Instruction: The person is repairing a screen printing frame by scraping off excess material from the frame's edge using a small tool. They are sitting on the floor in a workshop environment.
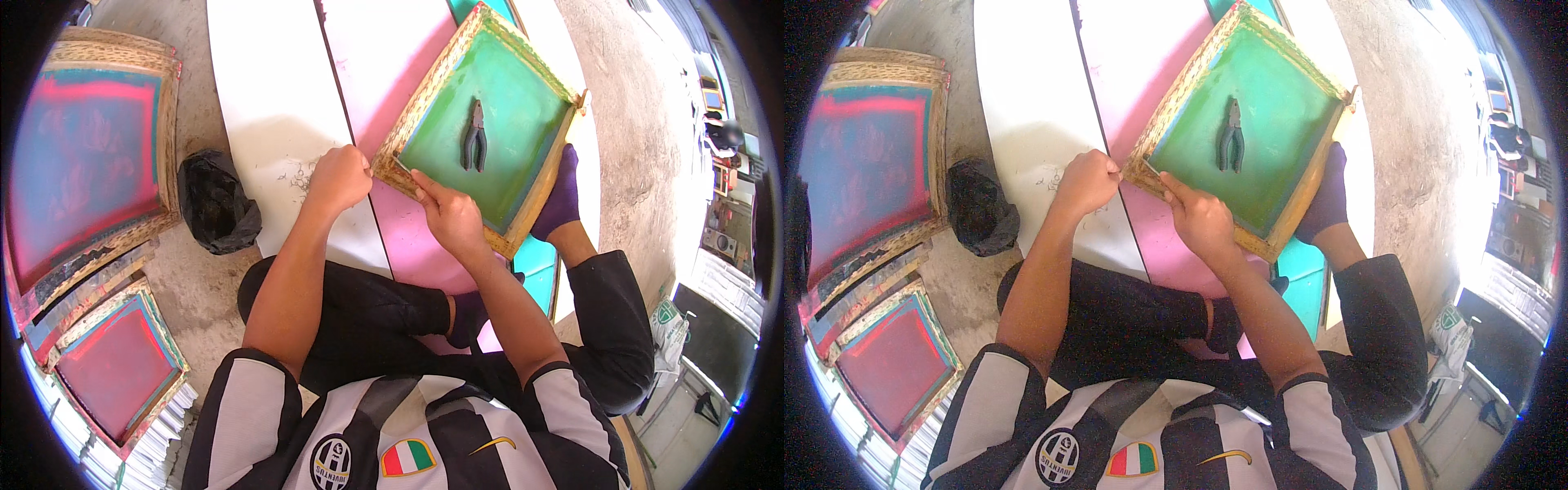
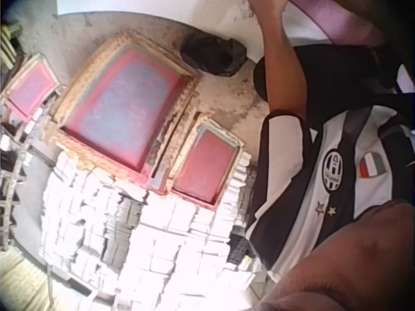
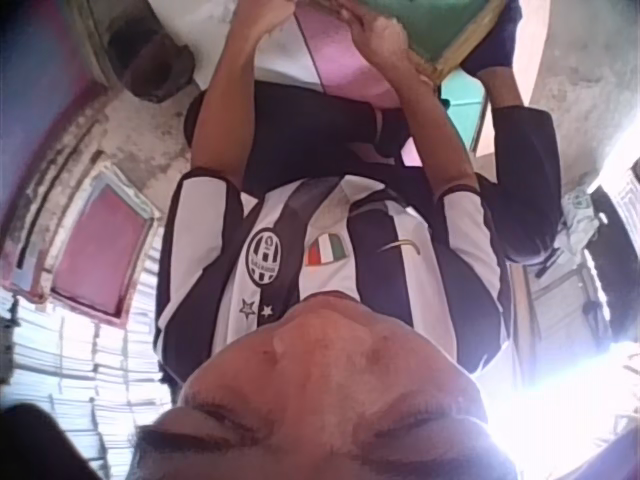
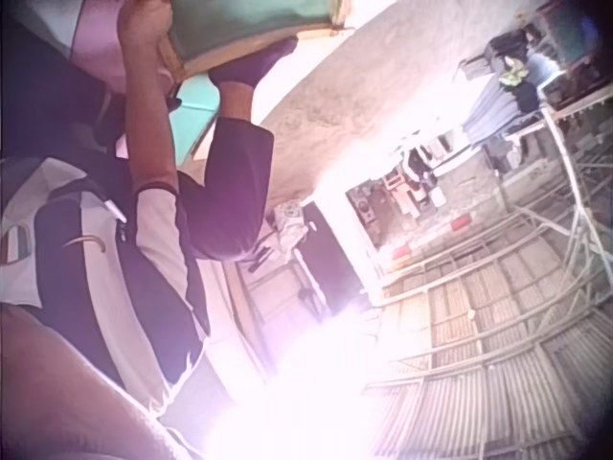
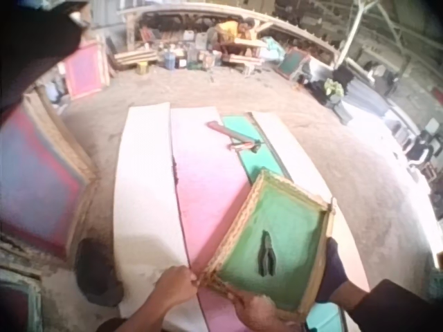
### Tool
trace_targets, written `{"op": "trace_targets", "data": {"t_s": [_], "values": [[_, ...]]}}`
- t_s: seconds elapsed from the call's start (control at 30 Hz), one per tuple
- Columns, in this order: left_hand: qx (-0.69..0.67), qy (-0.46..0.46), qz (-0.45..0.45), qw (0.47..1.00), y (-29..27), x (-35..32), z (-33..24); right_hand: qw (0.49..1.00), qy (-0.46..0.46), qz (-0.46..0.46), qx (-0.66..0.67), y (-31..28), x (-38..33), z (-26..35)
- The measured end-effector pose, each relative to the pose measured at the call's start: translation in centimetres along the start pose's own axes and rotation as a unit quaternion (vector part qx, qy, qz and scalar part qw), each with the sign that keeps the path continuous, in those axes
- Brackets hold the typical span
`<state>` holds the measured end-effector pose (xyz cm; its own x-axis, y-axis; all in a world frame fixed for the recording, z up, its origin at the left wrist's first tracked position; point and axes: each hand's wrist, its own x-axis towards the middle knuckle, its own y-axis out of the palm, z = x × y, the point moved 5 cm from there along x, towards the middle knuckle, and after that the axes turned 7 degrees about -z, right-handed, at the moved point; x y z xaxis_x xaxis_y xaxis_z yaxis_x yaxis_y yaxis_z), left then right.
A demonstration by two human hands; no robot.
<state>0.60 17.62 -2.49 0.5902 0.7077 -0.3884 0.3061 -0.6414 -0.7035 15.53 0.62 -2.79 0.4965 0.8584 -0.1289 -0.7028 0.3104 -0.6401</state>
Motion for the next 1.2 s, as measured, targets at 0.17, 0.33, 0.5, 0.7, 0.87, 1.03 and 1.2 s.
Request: {"op": "trace_targets", "data": {"t_s": [0.17,0.33,0.5,0.7,0.87,1.03,1.2], "values": [[-0.004,-0.011,0.000,1.000,0.0,0.1,0.3,0.836,0.442,0.141,0.291,0.0,-0.8,0.9],[-0.020,-0.029,0.019,0.999,0.2,0.2,0.5,0.999,-0.008,-0.041,0.006,-0.3,-1.4,3.1],[-0.007,-0.024,0.007,1.000,-0.1,0.0,0.2,0.994,-0.047,-0.067,-0.066,-0.4,-2.2,3.9],[0.008,0.006,-0.008,1.000,0.4,0.1,0.4,0.972,-0.046,-0.035,-0.226,-0.8,-2.0,6.0],[0.048,0.022,-0.017,0.998,0.1,-0.4,-0.6,0.915,-0.017,0.028,-0.402,0.2,-1.7,7.8],[0.051,0.020,-0.016,0.998,0.1,-0.3,-0.8,0.995,0.030,0.011,-0.094,-0.3,-1.0,4.2],[0.010,0.023,-0.020,0.999,0.2,-0.2,-0.2,0.997,-0.015,-0.024,-0.074,0.4,-1.9,3.1]]}}
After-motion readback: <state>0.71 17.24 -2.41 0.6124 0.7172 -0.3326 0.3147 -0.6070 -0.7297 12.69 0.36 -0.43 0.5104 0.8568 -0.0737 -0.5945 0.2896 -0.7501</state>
